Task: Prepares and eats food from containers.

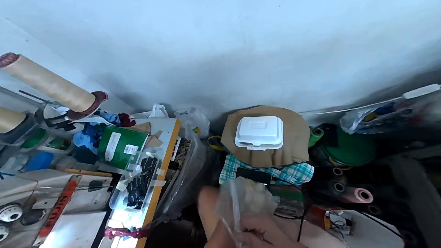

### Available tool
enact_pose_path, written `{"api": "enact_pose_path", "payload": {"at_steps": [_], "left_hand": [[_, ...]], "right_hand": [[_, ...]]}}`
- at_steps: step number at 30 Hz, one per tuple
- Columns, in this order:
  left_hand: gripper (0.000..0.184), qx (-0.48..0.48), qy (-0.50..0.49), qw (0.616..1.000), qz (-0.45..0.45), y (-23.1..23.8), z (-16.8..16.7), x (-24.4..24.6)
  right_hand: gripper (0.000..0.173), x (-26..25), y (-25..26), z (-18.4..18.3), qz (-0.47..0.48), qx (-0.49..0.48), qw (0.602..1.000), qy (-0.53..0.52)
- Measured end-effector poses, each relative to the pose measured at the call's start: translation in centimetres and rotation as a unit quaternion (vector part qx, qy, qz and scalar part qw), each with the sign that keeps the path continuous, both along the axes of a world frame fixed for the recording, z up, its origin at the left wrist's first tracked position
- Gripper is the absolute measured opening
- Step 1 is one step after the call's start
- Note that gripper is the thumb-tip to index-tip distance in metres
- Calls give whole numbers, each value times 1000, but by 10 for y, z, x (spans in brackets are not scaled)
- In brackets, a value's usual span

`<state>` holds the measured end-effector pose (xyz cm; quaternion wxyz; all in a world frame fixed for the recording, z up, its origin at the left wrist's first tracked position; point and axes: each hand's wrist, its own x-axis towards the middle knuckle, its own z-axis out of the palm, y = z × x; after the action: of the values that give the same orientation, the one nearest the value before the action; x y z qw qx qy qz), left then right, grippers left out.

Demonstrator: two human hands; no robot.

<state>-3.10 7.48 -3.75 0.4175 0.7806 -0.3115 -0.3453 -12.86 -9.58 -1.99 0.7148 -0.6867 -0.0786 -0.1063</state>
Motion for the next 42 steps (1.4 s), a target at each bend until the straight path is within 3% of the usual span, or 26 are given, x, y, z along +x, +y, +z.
{"api": "enact_pose_path", "payload": {"at_steps": [3,6,9,11,13,15,17,22,26,30,33,36,39,42], "left_hand": [[56,-105,91,990,8,-25,0,4],[53,-100,77,991,50,-28,2,-2],[49,-69,101,991,61,-31,5,-10],[47,-101,91,987,89,-33,15,-12],[39,-192,67,971,129,-39,26,-7],[27,-276,94,942,164,-39,27,0],[25,-322,132,921,175,-40,29,6],[26,-238,159,947,145,-29,47,-8],[28,-185,126,970,90,-16,65,-17],[47,-167,89,978,87,-8,54,-5],[31,-129,64,982,125,-5,50,-10],[25,-105,103,981,124,-10,61,-13],[24,-124,103,974,159,-6,51,-4],[21,-164,93,957,220,-10,42,-1]], "right_hand": [[30,-6,0,-2,5,11,1000,19],[29,-12,-24,-9,-171,20,980,100],[30,-11,-69,-42,-304,-71,921,233],[25,-16,-95,-62,-292,-126,892,322],[22,-22,-105,-70,-277,-153,872,373],[24,-27,-103,-74,-254,-153,875,383],[32,-30,-96,-80,-228,-107,898,362],[51,-11,-60,-81,-95,103,931,336],[66,10,-41,-88,-30,139,941,308],[69,22,-43,-79,-1,7,957,290],[87,20,-27,-63,-35,-115,950,288],[81,15,-17,-66,-80,-119,952,270],[57,10,-31,-84,-109,-88,956,257],[41,7,-60,-90,-196,-218,913,284]]}}
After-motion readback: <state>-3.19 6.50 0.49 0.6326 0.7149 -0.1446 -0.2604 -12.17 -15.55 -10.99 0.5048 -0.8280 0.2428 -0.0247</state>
